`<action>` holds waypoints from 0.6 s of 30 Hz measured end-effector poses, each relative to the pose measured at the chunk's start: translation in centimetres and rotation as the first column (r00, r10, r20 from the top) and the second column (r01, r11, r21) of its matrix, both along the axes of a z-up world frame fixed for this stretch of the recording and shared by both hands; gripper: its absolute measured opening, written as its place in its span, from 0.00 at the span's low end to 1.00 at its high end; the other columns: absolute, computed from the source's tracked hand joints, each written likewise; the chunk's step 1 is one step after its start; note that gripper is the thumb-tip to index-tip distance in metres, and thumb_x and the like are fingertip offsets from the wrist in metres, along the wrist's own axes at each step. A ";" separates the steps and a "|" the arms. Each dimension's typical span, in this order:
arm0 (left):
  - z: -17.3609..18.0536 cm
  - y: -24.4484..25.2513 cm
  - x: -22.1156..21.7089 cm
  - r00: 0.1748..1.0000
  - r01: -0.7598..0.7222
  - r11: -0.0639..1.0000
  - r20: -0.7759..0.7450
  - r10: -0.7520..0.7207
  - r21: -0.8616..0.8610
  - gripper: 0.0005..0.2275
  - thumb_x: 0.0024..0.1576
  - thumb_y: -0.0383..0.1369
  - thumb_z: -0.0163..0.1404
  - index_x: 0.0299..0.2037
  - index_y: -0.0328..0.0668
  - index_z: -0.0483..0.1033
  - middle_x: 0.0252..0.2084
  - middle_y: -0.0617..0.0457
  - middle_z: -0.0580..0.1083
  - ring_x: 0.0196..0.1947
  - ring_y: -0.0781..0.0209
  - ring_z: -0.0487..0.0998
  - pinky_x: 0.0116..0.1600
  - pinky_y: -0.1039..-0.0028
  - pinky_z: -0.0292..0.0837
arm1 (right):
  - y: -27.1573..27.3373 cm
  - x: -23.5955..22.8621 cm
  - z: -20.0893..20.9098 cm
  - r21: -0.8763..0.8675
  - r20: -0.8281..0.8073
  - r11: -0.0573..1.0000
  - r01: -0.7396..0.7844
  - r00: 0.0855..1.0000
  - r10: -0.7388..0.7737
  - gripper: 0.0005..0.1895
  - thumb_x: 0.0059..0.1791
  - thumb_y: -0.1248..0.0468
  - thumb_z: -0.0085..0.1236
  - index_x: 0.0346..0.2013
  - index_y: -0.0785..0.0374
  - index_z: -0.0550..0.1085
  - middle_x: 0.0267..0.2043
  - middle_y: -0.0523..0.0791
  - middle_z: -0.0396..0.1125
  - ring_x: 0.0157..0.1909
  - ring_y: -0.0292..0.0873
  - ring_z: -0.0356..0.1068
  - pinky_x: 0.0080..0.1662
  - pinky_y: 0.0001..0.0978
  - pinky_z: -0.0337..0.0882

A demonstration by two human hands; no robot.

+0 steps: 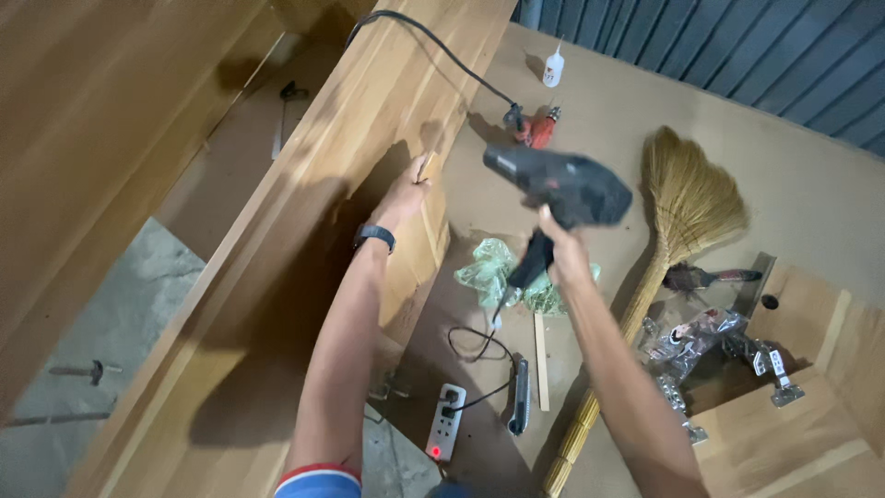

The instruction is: The person applies heat to the edge of a wooden cabinet using a heat gun and presses the surface with their hand.

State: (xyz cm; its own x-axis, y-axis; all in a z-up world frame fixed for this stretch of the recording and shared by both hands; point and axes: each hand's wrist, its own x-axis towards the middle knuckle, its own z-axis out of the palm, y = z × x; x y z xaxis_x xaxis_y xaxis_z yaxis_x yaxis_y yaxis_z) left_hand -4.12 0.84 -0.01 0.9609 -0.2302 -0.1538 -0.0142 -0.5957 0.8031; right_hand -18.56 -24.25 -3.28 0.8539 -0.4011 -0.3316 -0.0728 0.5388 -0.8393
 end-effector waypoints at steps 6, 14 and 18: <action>-2.6 -1.1 4.1 0.956 0.109 0.987 0.285 -0.070 -0.120 0.16 0.55 0.28 0.52 0.54 0.50 0.79 0.50 0.35 0.78 0.56 0.32 0.76 0.59 0.51 0.71 | 1.9 -5.9 2.2 -0.018 -0.072 1.000 0.015 0.997 -0.017 0.58 0.44 0.53 0.75 0.78 0.57 0.47 0.78 0.63 0.43 0.79 0.69 0.40 0.74 0.68 0.39; -4.9 -2.2 5.9 0.954 0.064 0.993 0.298 -0.033 -0.095 0.13 0.51 0.31 0.56 0.45 0.59 0.83 0.39 0.50 0.80 0.45 0.51 0.82 0.50 0.62 0.76 | 0.6 -6.1 -8.4 0.123 0.114 0.982 0.140 0.981 -0.154 0.17 0.49 0.64 0.69 0.48 0.67 0.74 0.30 0.55 0.72 0.29 0.53 0.77 0.34 0.46 0.80; -6.5 -1.4 8.5 0.931 0.095 0.993 0.360 -0.062 -0.076 0.06 0.52 0.25 0.56 0.38 0.44 0.83 0.34 0.40 0.79 0.41 0.41 0.81 0.50 0.64 0.76 | 0.8 -6.6 -9.8 0.186 0.125 0.982 0.030 0.991 -0.054 0.15 0.50 0.56 0.66 0.35 0.65 0.74 0.23 0.57 0.72 0.25 0.51 0.77 0.30 0.44 0.80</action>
State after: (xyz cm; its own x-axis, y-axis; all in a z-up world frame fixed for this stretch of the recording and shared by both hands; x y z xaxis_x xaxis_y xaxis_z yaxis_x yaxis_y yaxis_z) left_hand 4.36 -0.60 -6.56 0.9268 -0.3039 0.2208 -0.3534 -0.5062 0.7867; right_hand -25.11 -23.48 -13.10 0.8779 -0.3802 -0.2912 0.0554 0.6846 -0.7269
